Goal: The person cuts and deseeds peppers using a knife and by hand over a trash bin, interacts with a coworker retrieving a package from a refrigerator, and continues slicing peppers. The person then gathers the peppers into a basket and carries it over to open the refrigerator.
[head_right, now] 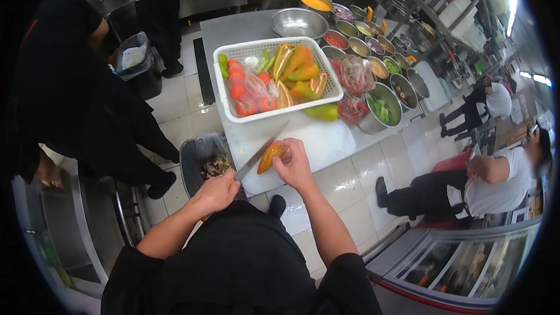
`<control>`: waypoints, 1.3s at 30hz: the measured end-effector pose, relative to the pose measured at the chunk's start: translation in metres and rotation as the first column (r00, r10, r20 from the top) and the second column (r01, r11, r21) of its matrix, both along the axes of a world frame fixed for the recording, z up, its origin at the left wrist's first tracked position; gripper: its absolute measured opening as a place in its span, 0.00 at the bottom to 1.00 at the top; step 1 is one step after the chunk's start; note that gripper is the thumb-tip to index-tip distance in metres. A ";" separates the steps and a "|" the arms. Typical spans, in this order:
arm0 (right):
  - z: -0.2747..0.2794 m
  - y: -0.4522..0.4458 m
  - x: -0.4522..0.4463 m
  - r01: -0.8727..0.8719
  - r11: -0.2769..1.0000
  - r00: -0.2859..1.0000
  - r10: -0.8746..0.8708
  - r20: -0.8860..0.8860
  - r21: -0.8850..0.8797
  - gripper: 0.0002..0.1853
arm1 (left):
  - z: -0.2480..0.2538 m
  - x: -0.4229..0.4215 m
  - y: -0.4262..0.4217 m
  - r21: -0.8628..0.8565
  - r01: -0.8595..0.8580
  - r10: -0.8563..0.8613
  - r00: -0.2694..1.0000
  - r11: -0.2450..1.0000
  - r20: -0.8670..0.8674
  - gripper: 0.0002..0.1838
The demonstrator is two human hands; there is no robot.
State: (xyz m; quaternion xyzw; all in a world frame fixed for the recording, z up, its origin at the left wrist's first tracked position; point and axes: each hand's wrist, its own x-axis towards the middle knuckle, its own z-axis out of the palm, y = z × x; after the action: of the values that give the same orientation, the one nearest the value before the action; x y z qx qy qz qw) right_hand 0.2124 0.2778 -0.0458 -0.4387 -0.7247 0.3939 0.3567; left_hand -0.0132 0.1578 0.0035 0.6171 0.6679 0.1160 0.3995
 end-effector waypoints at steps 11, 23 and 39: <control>0.000 0.008 0.006 -0.040 0.995 0.994 0.030 0.106 0.090 0.20 | 0.034 0.006 -0.010 0.073 0.033 -0.029 0.998 0.997 -0.060 0.14; 0.003 0.013 0.005 -0.044 0.998 0.997 0.041 0.072 0.044 0.21 | 0.080 0.005 -0.024 -0.266 -0.003 -0.047 0.982 0.964 -0.181 0.14; -0.001 0.010 0.007 -0.025 0.998 0.999 0.021 0.050 0.064 0.22 | -0.001 0.038 0.064 -0.197 0.026 -0.057 0.987 0.980 -0.151 0.16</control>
State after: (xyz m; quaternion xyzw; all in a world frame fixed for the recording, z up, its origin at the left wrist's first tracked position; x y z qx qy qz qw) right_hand 0.2193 0.2879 -0.0471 -0.4280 -0.7506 0.3634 0.3483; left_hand 0.0248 0.2218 0.0028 0.5962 0.6922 -0.0067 0.4066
